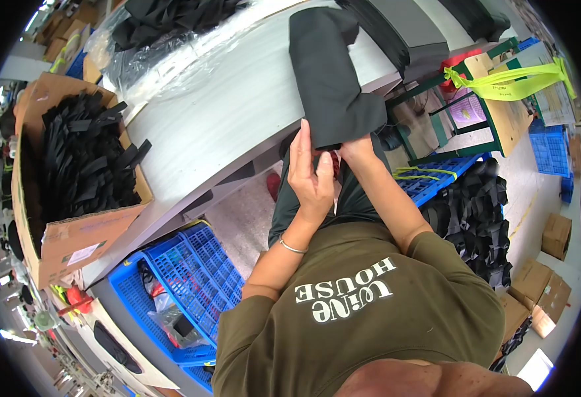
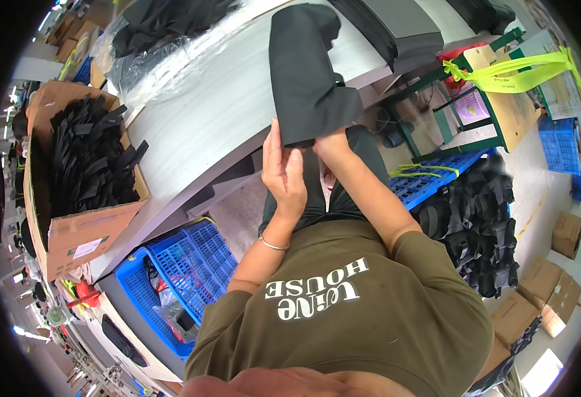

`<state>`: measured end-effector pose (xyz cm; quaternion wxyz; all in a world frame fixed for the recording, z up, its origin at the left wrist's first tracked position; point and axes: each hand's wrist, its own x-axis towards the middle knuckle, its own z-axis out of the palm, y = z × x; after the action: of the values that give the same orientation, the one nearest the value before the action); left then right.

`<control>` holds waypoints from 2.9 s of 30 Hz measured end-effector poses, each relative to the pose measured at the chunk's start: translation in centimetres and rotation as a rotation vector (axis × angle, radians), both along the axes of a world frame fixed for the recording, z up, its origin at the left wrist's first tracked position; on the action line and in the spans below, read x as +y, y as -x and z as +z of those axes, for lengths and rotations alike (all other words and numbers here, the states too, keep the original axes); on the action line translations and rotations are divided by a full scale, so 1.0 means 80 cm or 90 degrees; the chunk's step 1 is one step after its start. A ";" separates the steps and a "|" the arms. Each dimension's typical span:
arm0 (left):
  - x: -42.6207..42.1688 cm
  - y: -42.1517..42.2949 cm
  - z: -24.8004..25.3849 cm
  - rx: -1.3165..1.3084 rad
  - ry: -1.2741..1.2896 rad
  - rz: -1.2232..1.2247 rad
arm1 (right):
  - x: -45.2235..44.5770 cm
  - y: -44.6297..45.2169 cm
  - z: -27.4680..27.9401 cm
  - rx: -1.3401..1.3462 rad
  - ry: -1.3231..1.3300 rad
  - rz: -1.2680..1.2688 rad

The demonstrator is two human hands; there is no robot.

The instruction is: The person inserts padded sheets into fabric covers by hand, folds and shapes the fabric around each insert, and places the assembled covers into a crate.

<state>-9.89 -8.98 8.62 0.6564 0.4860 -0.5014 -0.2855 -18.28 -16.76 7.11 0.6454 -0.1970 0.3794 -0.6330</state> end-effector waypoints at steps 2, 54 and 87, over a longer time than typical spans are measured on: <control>-0.002 -0.002 0.000 0.088 -0.074 0.018 | -0.007 -0.002 -0.019 0.319 0.171 -0.025; -0.213 -0.119 -0.028 -0.842 0.011 -0.205 | 0.028 0.000 -0.019 1.031 0.590 0.372; -0.182 -0.162 -0.080 -0.846 -0.237 0.179 | 0.242 0.343 -0.112 -0.126 -0.064 -0.215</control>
<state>3.10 -23.52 2.25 0.1478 0.7220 -0.6714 0.0782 -45.75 2.60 -1.85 0.5730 -0.0350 0.3730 -0.7289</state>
